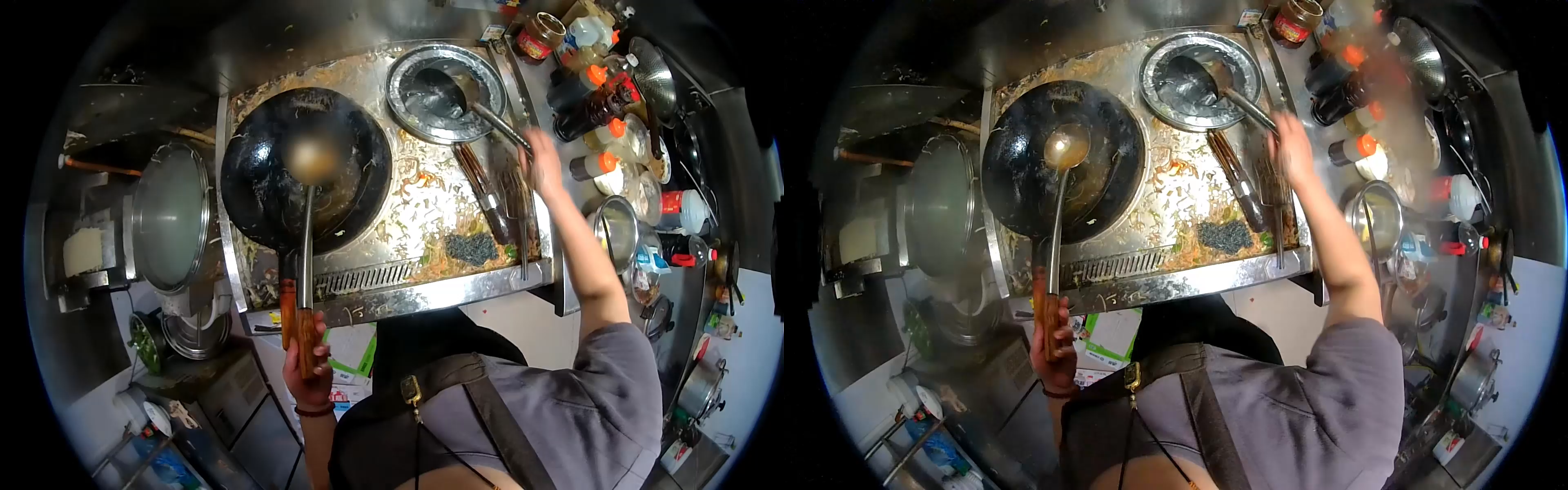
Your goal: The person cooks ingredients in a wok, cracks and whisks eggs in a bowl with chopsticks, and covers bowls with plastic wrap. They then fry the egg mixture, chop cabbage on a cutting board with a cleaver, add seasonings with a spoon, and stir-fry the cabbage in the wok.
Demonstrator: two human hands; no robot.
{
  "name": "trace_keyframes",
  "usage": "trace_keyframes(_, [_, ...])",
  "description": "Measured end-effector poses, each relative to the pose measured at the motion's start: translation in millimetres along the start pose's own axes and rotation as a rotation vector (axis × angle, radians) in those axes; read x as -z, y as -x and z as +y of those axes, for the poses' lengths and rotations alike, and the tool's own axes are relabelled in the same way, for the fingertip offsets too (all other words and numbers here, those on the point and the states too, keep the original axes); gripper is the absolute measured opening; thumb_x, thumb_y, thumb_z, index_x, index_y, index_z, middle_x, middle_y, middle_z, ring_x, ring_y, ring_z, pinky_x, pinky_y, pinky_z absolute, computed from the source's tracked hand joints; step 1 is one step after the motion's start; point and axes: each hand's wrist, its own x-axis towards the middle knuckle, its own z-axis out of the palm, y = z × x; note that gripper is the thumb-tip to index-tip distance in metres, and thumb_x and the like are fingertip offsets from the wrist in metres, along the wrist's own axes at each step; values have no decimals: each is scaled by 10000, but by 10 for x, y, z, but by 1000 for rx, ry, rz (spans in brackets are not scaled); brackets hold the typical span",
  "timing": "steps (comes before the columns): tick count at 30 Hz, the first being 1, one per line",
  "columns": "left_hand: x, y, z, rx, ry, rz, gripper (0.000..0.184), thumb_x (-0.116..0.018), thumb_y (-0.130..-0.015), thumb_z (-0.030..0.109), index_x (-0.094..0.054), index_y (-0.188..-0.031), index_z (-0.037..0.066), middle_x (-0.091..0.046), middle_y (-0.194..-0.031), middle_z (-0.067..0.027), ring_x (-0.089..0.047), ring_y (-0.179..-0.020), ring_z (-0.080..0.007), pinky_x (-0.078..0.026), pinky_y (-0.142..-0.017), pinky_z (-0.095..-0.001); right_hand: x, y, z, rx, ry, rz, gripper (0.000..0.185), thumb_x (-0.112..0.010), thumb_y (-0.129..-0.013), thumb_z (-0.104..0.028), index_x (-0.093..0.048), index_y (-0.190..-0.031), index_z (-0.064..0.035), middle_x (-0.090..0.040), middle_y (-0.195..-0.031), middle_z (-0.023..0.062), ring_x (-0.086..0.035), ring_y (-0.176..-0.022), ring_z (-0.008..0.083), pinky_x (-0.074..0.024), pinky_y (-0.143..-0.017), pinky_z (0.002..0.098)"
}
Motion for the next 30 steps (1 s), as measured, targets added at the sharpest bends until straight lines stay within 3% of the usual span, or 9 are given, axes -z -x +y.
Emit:
trace_keyframes(3, [-48,-35,147,13,88,-7,465,-325,-971,195,-207,-1347,-52,-426,-1095,-158,-414,-652,-102,-393,-462,-175,-96,980,-223,-234,-110,-426,291,-634,-714,-42,-550,-991,-11,-580,-904,222,-566,-835,402,-478,-752,436])
trace_keyframes(9, [-189,-5,173,-262,-943,289,403,-413,-935,97,-325,-1316,0,-492,-866,-67,-422,-546,-62,-367,-418,-176,-285,979,-723,-612,238,-675,567,-750,-663,-248,-472,-1100,-18,-526,-1085,184,-509,-1031,346,-468,-833,426])
trace_keyframes(12, [99,106,275,-401,-1574,295,436,-459,-912,54,-325,-1326,44,-468,-690,25,-407,-472,-35,-363,-401,-198,-413,994,-683,-485,429,-686,511,-769,-628,-281,-555,-1011,-18,-520,-1105,153,-483,-1059,296,-457,-840,428])
trace_keyframes(17, [-57,371,243,-240,-1241,284,398,-452,-924,97,-349,-1303,31,-486,-731,-7,-437,-505,-67,-370,-424,-210,84,1101,-677,-706,-134,-456,537,-743,-659,-282,-560,-1059,27,-630,-863,178,-616,-779,317,-490,-731,395])
trace_keyframes(19, [-242,406,238,-9,-627,196,346,-444,-929,157,-409,-1247,26,-493,-799,-46,-459,-570,-102,-367,-450,-233,219,1061,-714,-498,-338,-285,531,-726,-686,-272,-550,-1086,31,-634,-828,162,-624,-751,263,-493,-718,347])
trace_keyframes(23, [-90,285,226,256,-129,-79,315,-434,-920,208,-469,-1162,8,-460,-875,-44,-415,-643,-106,-347,-510,-224,484,-237,-2036,117,-164,-481,494,-619,-799,-275,-467,-1205,-36,-581,-1024,230,-568,-944,376,-461,-804,408])
trace_keyframes(25, [-128,246,211,264,-64,-125,318,-425,-921,205,-465,-1157,-5,-459,-886,-43,-413,-642,-107,-357,-519,-225,170,-665,-2564,-68,-76,-794,519,-545,-860,-358,-406,-1286,-96,-589,-1072,220,-576,-984,358,-464,-827,396])
trace_keyframes(27, [-116,178,207,243,-28,-141,318,-418,-923,205,-462,-1152,-12,-455,-882,-44,-412,-634,-100,-362,-507,-215,-369,-834,-2807,96,229,-927,506,-582,-816,-351,-468,-1255,-127,-601,-1074,184,-579,-977,338,-467,-827,393])
trace_keyframes(30, [28,216,334,223,81,-176,355,-389,-934,202,-420,-1185,-48,-435,-867,-46,-408,-598,-86,-381,-478,-200,-641,-975,-2864,300,134,-1179,413,-624,-767,-327,-583,-1119,-115,-625,-1007,174,-594,-943,320,-474,-822,377])
